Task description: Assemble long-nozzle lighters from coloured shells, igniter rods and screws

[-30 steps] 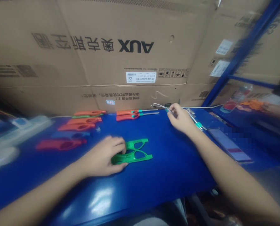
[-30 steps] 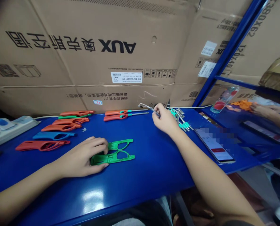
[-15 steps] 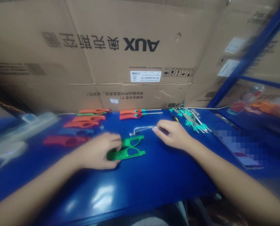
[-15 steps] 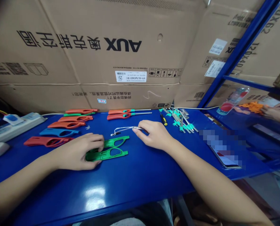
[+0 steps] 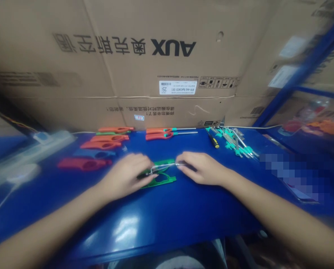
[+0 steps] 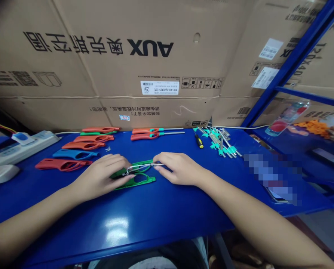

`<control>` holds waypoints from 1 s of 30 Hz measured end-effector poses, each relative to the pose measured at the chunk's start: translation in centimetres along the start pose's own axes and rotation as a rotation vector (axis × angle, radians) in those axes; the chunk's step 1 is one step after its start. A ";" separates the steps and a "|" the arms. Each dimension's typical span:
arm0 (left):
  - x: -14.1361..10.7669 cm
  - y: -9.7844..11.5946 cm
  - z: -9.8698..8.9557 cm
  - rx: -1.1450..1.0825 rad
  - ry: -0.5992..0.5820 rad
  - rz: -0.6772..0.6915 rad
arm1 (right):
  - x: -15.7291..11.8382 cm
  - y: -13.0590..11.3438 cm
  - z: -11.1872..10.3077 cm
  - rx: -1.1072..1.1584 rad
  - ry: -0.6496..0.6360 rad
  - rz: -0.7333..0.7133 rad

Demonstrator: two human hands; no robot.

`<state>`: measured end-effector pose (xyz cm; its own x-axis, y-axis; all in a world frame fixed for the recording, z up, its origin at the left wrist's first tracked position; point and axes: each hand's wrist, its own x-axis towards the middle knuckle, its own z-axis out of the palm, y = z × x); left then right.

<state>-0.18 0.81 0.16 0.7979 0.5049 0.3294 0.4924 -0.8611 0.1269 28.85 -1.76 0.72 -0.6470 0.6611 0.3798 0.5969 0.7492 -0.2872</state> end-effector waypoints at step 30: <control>-0.2 -0.4 -0.2 0.034 0.165 0.019 | -0.3 0.1 0.2 0.000 -0.166 -0.007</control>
<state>-0.55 1.02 0.22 0.7410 0.4689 0.4807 0.4913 -0.8666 0.0879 29.01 -1.87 0.43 -0.7206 0.6536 0.2312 0.5923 0.7537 -0.2848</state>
